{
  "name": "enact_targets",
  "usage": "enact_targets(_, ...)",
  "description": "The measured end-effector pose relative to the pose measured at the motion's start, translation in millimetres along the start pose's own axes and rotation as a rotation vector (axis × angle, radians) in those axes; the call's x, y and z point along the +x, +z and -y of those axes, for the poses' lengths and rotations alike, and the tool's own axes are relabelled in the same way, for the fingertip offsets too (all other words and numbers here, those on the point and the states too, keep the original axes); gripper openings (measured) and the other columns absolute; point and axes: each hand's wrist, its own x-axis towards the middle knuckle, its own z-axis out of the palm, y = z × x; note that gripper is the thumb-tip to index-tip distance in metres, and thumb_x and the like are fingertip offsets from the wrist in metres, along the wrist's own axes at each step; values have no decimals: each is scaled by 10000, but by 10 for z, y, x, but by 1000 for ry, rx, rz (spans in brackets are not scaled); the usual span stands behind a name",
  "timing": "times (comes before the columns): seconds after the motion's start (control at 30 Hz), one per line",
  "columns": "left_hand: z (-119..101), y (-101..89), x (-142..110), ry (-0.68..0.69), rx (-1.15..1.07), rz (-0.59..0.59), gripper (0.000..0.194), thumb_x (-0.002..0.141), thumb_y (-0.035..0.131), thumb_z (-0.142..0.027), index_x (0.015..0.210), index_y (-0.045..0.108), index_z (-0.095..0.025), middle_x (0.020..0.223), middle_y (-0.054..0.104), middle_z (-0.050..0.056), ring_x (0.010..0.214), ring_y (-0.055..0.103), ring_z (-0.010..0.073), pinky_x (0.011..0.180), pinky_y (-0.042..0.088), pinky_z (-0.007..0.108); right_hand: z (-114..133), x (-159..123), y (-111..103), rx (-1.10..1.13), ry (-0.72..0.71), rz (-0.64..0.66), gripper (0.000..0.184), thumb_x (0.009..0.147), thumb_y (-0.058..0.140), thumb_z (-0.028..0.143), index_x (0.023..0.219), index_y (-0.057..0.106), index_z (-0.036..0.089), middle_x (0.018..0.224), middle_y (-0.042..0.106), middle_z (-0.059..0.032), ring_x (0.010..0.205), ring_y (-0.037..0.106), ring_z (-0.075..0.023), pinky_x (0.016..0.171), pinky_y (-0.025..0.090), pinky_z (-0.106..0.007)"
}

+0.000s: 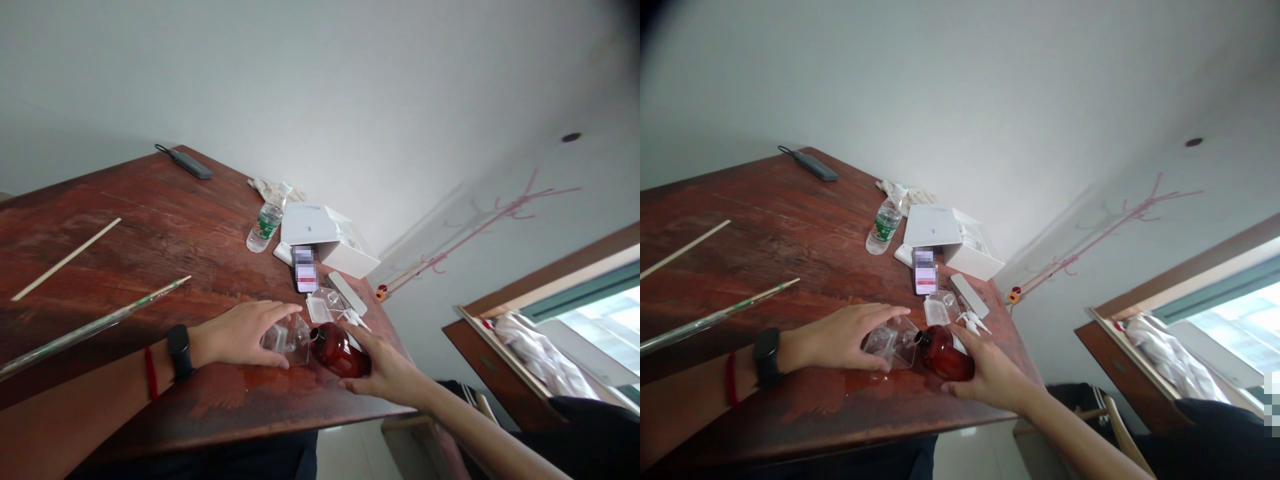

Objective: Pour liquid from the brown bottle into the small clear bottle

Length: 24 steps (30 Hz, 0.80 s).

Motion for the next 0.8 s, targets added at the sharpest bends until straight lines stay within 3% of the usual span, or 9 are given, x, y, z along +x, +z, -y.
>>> enact_targets(0.37, -18, -9, 4, -14, 9, 9, 924, 812, 933, -468, 1598, 489, -273, 1557, 635, 127, 1386, 640, 371, 1187, 467, 476, 61, 23, -74, -62, -2, 28, 896, 769, 884, 342, 1578, 515, 237, 1405, 739, -150, 1230, 739, -395, 1060, 585, -547)
enact_targets(0.6, -27, -32, 15, 10, -8, 25, 943, 803, 950, -450, 1600, 485, -256, 1581, 615, 124, 1416, 618, 367, 1201, 460, 472, 128, 35, -111, -55, -9, 34, 857, 749, 866, 253, 1547, 552, 262, 1349, 767, -119, 1175, 760, -380, 1026, 602, -519)
enact_targets(0.8, -41, -54, 21, -6, 4, 48, 932, 817, 958, -451, 1594, 493, -228, 1587, 605, 142, 1421, 611, 379, 1182, 480, 474, 145, 25, -153, -83, -14, 43, 841, 764, 869, 305, 1540, 551, 242, 1376, 755, -135, 1204, 745, -385, 1034, 587, -518)
